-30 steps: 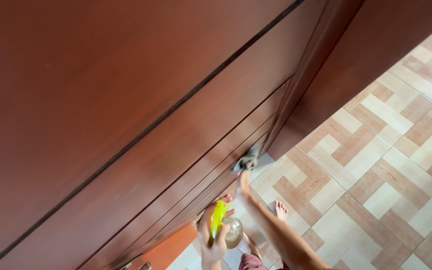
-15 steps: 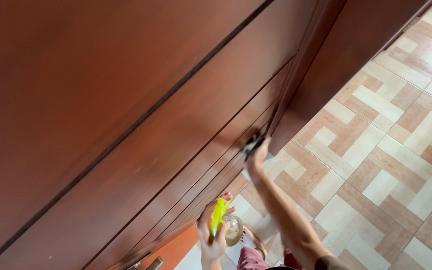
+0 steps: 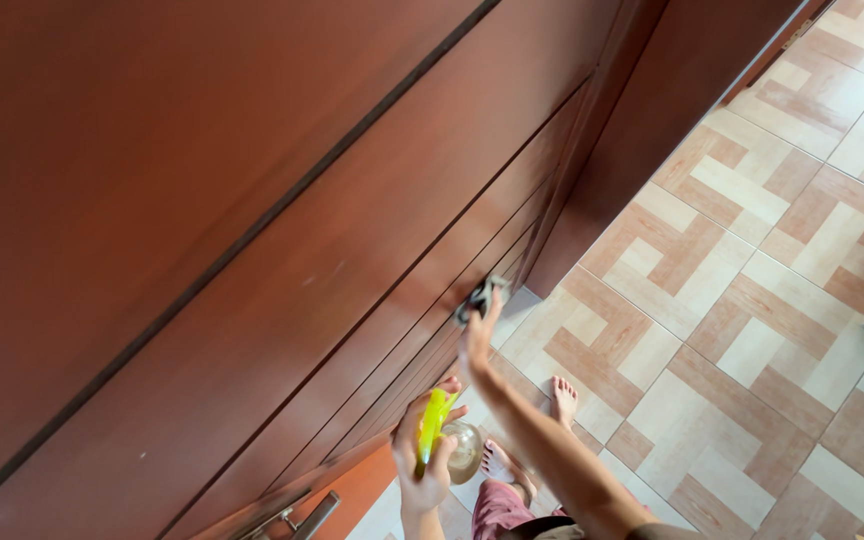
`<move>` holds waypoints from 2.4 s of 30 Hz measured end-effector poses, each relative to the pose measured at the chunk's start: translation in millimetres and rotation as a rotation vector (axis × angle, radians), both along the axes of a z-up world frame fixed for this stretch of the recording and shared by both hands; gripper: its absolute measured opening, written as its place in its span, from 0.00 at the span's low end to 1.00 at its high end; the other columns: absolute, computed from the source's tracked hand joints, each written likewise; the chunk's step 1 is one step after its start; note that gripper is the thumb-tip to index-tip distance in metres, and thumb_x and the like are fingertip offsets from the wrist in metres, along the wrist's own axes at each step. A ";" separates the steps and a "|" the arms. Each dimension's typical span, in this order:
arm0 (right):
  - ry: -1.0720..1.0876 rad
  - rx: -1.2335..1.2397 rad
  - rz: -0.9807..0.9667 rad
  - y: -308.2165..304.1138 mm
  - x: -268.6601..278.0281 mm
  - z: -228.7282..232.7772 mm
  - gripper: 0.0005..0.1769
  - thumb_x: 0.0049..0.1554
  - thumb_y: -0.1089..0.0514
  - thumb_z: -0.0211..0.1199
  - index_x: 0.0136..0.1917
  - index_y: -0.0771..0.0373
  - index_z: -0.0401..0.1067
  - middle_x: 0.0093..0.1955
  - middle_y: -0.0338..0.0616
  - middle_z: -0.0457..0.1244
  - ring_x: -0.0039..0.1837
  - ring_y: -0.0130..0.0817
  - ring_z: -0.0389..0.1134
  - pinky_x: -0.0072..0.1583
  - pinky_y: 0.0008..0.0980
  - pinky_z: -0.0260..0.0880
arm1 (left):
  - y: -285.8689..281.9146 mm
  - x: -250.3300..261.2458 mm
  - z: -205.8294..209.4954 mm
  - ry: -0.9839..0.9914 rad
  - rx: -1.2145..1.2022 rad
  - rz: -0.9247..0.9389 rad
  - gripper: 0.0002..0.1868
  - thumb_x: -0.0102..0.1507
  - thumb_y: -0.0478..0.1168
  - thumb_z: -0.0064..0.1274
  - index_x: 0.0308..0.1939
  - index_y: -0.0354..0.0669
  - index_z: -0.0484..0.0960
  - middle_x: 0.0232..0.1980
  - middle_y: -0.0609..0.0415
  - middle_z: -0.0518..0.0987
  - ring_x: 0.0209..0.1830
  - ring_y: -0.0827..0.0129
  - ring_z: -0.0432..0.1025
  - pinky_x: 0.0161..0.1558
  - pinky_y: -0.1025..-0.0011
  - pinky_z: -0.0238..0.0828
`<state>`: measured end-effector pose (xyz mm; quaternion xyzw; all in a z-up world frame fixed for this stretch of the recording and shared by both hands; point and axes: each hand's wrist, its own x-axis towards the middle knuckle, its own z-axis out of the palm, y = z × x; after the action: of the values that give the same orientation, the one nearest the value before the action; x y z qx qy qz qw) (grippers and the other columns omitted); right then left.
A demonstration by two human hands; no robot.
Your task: The person wipes a brown wooden door with a cloth while holding a spray bottle. They clean the door surface and the metal latch area repeatedly.
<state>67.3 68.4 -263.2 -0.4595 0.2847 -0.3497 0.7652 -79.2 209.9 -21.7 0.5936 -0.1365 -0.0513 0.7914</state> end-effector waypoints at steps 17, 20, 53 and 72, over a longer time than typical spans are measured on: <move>-0.175 0.196 -0.054 -51.7 24.7 23.6 0.25 0.53 0.68 0.50 0.64 0.57 0.64 0.48 0.33 0.59 0.46 0.23 0.60 0.49 0.24 0.63 | 14.4 -23.1 -0.5 -0.003 -0.032 0.035 0.29 0.52 0.23 0.42 0.59 0.25 0.72 0.63 0.32 0.77 0.66 0.47 0.74 0.58 0.53 0.80; -0.087 0.040 -0.124 -88.1 44.1 41.3 0.19 0.59 0.67 0.51 0.64 0.65 0.64 0.46 0.38 0.60 0.45 0.26 0.60 0.45 0.29 0.62 | 21.4 -31.2 -0.2 0.006 -0.010 0.062 0.28 0.53 0.24 0.42 0.59 0.25 0.73 0.62 0.32 0.78 0.64 0.47 0.75 0.57 0.53 0.80; 0.001 0.152 0.262 -61.7 -5.4 23.4 0.12 0.54 0.69 0.58 0.52 0.64 0.70 0.42 0.37 0.63 0.43 0.28 0.63 0.46 0.31 0.65 | -20.1 -85.8 20.9 -0.022 0.066 0.335 0.30 0.51 0.26 0.41 0.59 0.23 0.75 0.61 0.35 0.79 0.63 0.51 0.77 0.57 0.55 0.79; -0.728 -1.427 0.824 -57.6 -70.4 259.2 0.33 0.42 0.62 0.72 0.62 0.68 0.69 0.62 0.58 0.63 0.62 0.57 0.65 0.63 0.48 0.68 | -46.6 -138.9 19.0 -0.006 0.060 0.599 0.30 0.51 0.25 0.40 0.58 0.23 0.76 0.60 0.36 0.80 0.63 0.52 0.76 0.59 0.56 0.80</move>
<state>-3.2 10.8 -4.0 -0.7517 -0.4473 -0.2652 0.4055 -218.1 163.3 -2.8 0.6308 0.0439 0.1820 0.7530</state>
